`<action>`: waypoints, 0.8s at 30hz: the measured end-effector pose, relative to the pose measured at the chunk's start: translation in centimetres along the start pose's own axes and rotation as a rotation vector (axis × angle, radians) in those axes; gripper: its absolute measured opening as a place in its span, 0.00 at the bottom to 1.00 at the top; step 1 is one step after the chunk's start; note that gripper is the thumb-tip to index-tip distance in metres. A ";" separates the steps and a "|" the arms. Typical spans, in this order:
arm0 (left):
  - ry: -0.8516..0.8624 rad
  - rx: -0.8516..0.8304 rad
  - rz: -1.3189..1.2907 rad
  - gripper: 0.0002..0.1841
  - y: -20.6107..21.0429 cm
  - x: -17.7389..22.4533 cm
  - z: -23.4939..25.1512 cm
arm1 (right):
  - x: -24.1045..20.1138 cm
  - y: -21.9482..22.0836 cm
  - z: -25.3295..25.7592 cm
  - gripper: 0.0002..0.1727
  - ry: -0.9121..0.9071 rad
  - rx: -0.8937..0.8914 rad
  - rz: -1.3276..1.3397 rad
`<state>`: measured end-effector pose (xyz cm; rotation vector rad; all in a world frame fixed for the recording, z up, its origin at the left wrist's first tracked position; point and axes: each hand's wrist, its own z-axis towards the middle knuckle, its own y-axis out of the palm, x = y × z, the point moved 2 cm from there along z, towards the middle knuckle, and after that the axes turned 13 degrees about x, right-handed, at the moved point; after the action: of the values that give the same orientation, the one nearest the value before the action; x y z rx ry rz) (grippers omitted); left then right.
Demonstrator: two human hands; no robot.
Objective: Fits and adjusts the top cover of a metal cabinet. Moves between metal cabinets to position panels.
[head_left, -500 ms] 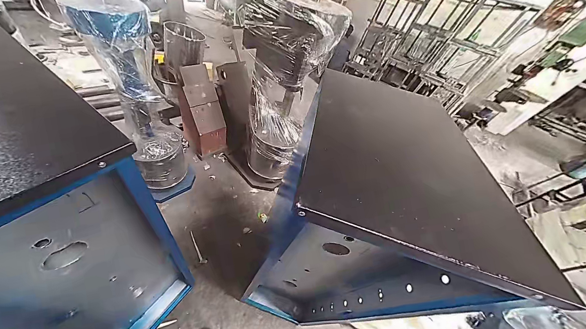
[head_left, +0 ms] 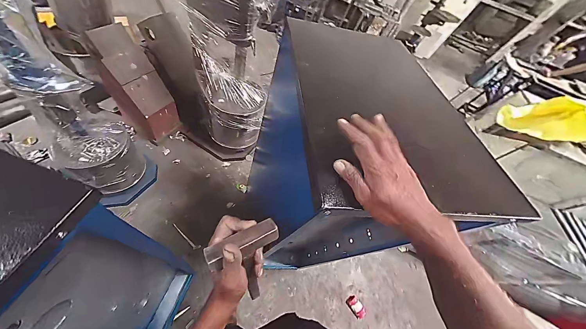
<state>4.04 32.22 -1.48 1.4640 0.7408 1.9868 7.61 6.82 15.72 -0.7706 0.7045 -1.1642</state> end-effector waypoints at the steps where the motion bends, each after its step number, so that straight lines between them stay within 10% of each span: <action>1: -0.026 -0.005 -0.031 0.32 1.0 0.4 1.0 | 0.4 0.8 0.1 0.37 0.041 -0.079 -0.009; 17: -0.125 -0.086 -0.027 0.13 7.5 -0.2 3.6 | -0.4 1.0 0.0 0.35 0.071 -0.115 -0.112; 24: -0.105 0.064 -0.147 0.14 4.1 0.9 3.1 | -0.4 1.0 -0.2 0.35 0.085 -0.101 -0.105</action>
<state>6.36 30.34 2.83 1.4937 0.8477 1.7772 7.82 7.39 14.81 -0.8552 0.8066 -1.2698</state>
